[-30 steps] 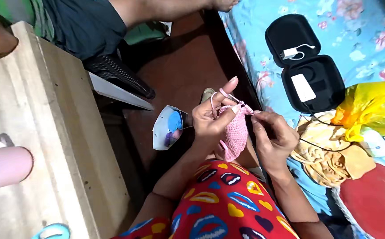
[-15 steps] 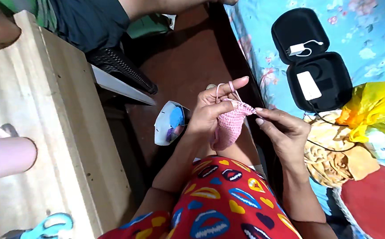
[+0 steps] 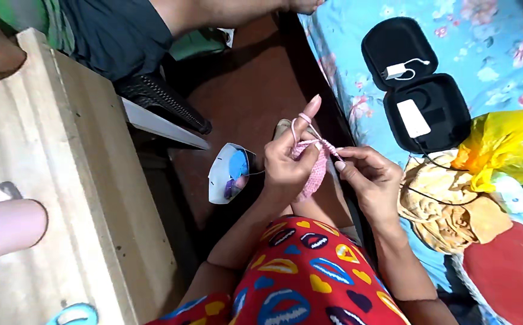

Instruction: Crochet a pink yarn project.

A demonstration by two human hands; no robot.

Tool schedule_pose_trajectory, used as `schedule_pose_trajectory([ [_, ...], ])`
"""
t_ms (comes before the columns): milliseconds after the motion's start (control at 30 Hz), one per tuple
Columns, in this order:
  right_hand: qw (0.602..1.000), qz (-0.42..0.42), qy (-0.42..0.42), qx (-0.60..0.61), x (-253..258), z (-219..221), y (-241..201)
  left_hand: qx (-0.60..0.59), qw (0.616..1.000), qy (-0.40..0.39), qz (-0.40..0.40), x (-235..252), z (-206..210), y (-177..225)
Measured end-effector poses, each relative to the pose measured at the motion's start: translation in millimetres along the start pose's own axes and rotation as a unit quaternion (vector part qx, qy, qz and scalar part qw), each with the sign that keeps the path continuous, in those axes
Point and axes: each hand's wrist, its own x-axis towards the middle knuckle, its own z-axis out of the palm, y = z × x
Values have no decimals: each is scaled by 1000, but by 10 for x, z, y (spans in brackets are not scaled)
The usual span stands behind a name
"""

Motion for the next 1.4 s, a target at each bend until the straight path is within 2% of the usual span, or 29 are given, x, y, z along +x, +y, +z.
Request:
schedule_pose_trajectory([
  [100, 996, -66, -1, -61, 46, 88, -77, 119, 983, 52, 127, -24, 94, -89],
  [167, 1000, -19, -12, -19, 94, 87, -128, 142, 968, 72, 193, -20, 128, -173],
  [200, 998, 26, -21, 49, 117, 77, -134, 120, 969, 75, 203, -22, 133, -201],
  [267, 979, 93, -34, 179, 128, 62, -117, 33, 983, 66, 166, -34, 129, -183],
  [300, 977, 95, -25, 191, 107, 68, -106, -16, 989, 57, 134, -41, 117, -151],
  [367, 995, 29, 19, 97, 49, 101, -78, -97, 991, 48, 74, -37, 93, -93],
  [433, 994, -86, 58, -27, 11, 129, -8, -136, 989, 41, 32, -36, 74, -68],
  [533, 962, -205, 91, -153, 3, 123, 100, -138, 990, 22, 8, -37, 35, -39],
  [667, 926, -263, 97, -252, 22, 100, 99, -172, 985, 17, 4, 37, 0, -68],
  [767, 914, -275, 88, -284, 23, 72, 97, -188, 982, 8, -15, 85, -30, -85],
  [833, 928, -255, 84, -258, 12, 69, 86, -169, 986, -5, -12, 92, -43, -79],
  [933, 986, -120, 74, -87, -13, 81, -2, -144, 989, -7, 13, 44, -5, -19],
  [1000, 997, -36, 69, 19, 4, 87, -40, -126, 991, 17, 49, 28, 55, -18],
  [1033, 996, -35, 73, 23, 10, 93, -37, -120, 990, 29, 63, 31, 79, -36],
  [1100, 991, -94, 84, -46, 8, 97, 7, -114, 990, 44, 71, 37, 93, -67],
  [1200, 960, -195, 94, -175, -3, 63, 84, -135, 989, 21, 48, 31, 48, -74],
  [1300, 941, -235, 81, -228, -13, 12, 81, -171, 985, -7, 6, 77, -12, -70],
  [1400, 937, -241, 61, -247, -34, -31, 59, -243, 970, -16, -29, 158, -53, -141],
])
